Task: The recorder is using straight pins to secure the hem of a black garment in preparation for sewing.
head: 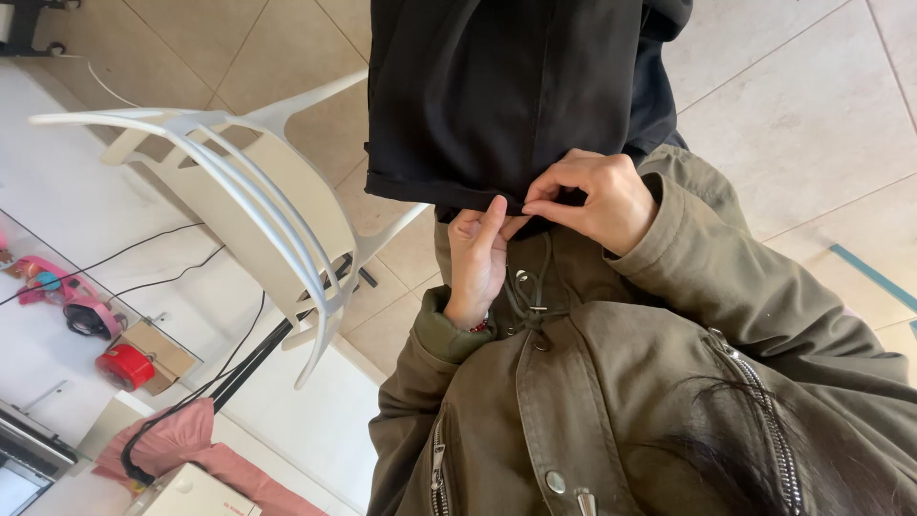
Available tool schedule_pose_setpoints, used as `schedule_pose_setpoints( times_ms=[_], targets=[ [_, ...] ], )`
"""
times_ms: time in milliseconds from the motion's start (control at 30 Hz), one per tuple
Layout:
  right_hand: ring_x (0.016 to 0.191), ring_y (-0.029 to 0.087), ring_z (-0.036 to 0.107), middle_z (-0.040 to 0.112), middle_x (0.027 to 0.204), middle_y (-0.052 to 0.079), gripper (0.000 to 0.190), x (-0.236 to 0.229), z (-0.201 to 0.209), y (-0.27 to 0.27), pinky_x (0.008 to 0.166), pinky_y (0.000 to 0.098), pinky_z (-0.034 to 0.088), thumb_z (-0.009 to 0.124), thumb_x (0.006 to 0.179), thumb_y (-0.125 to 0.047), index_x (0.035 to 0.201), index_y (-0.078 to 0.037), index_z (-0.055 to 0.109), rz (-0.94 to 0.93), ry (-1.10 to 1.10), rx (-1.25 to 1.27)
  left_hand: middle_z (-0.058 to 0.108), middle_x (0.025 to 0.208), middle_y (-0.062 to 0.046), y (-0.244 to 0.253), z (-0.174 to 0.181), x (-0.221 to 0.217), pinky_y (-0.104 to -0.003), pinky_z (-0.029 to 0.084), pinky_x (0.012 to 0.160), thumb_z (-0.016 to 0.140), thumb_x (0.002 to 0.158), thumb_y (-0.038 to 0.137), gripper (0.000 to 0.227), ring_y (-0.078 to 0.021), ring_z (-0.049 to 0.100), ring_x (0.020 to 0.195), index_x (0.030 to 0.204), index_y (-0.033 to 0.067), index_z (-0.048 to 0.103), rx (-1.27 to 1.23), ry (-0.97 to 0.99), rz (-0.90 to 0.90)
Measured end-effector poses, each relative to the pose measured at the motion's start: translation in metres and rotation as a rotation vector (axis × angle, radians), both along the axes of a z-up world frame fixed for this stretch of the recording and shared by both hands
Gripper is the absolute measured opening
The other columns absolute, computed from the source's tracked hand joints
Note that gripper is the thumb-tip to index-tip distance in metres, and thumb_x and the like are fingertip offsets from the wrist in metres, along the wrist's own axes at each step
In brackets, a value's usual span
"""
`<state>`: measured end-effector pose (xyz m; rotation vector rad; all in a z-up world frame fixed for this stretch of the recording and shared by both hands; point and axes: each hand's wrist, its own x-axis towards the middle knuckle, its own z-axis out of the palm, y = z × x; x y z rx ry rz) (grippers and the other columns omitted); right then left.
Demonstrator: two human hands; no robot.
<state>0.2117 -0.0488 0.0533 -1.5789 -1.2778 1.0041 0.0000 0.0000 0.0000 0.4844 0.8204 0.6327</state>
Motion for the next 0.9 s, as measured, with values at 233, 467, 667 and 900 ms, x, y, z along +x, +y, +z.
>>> schedule_pose_setpoints(
  times_ms=[233,467,667,900],
  targets=[
    [0.080,0.018,0.071,0.075,0.088,0.006,0.013,0.000,-0.009,-0.005,0.070,0.0303,0.059,0.084,0.087,-0.014,0.096,-0.006,0.078,-0.006,0.027,0.035,0.075,0.099,-0.009,-0.001,-0.003,-0.001,-0.037,0.062,0.097,0.063,0.107,0.005,0.011,-0.0164,0.073,0.095,0.103,0.0010,0.072,0.019,-0.004,-0.029],
    [0.077,0.018,0.073,0.074,0.087,0.008,0.014,-0.002,-0.008,-0.003,0.070,0.0301,0.059,0.084,0.088,-0.012,0.098,-0.005,0.078,-0.064,-0.004,-0.046,0.075,0.103,-0.008,-0.001,-0.002,0.005,-0.033,0.061,0.093,0.070,0.100,0.000,0.010,-0.0133,0.072,0.095,0.110,-0.0005,0.070,0.095,0.136,-0.054],
    [0.086,0.020,0.072,0.074,0.097,0.010,0.014,0.022,0.019,-0.014,0.075,0.0299,0.059,0.081,0.096,-0.010,0.108,-0.004,0.077,-0.100,-0.119,0.039,0.074,0.096,-0.008,-0.004,-0.015,-0.003,-0.034,0.063,0.087,0.074,0.100,-0.002,0.008,-0.0147,0.072,0.089,0.099,0.0022,0.068,0.082,0.169,0.055],
    [0.091,0.023,0.067,0.073,0.104,0.011,0.019,0.054,0.021,-0.059,0.079,0.0348,0.058,0.085,0.089,-0.018,0.103,-0.008,0.077,-0.054,-0.322,0.099,0.072,0.090,-0.006,0.007,0.004,0.001,-0.033,0.063,0.086,0.071,0.097,0.000,0.007,-0.0146,0.072,0.086,0.098,0.0043,0.067,-0.037,0.172,0.074]
  ],
)
